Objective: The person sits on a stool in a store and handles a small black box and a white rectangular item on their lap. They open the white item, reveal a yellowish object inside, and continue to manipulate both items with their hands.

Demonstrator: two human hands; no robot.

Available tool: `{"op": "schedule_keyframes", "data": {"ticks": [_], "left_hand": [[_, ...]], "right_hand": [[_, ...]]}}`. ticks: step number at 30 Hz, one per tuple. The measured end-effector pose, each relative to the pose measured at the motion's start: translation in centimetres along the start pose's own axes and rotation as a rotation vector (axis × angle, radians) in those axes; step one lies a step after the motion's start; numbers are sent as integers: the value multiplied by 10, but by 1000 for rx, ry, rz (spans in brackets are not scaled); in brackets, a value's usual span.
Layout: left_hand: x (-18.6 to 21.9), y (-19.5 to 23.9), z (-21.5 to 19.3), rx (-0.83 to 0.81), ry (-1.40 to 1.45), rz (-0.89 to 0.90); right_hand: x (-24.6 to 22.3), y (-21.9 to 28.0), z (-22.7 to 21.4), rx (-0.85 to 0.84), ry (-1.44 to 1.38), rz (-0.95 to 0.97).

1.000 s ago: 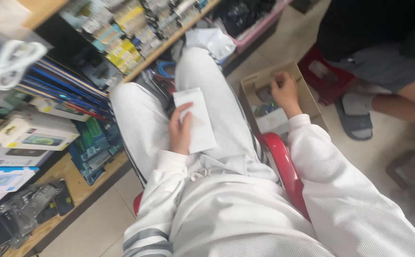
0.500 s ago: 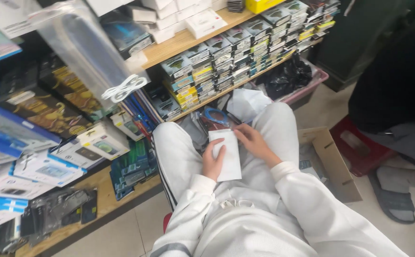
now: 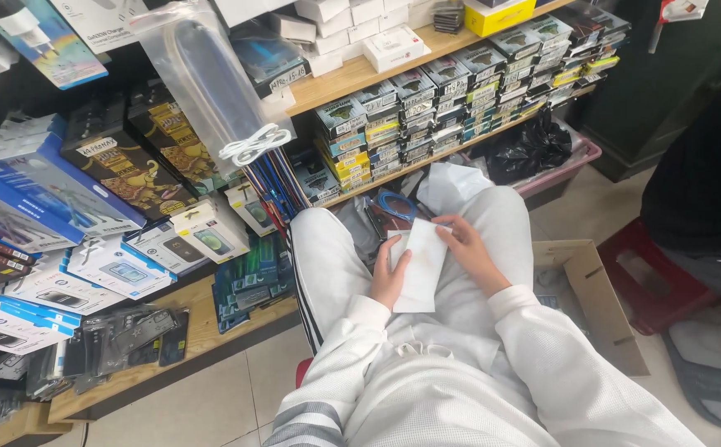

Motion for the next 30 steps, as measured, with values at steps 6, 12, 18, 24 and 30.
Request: {"op": "schedule_keyframes", "data": {"ticks": [6, 12, 18, 24, 30], "left_hand": [[-43, -17, 8, -74, -155, -192], [-13, -1, 10, -104, -158, -53], [-4, 4, 12, -118, -185, -48], [-16, -1, 16, -173, -249, -57], [-12, -3, 11, -138, -227, -50]], "right_hand": [[-11, 3, 4, 26, -89, 47], [1, 1, 0, 3, -109, 137], [-22, 11, 7, -79, -74, 129], [6, -13, -10, 130, -154, 99], [-46, 18, 8, 78, -244, 190]]}}
Point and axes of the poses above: each hand's wrist, its own y-axis away from the middle knuckle, its own z-axis out of the palm, x = y × z, the point moved 2 cm from there along -y, towards the middle knuckle, and after that the axes turned 4 degrees about -z, right-handed, at the moved point
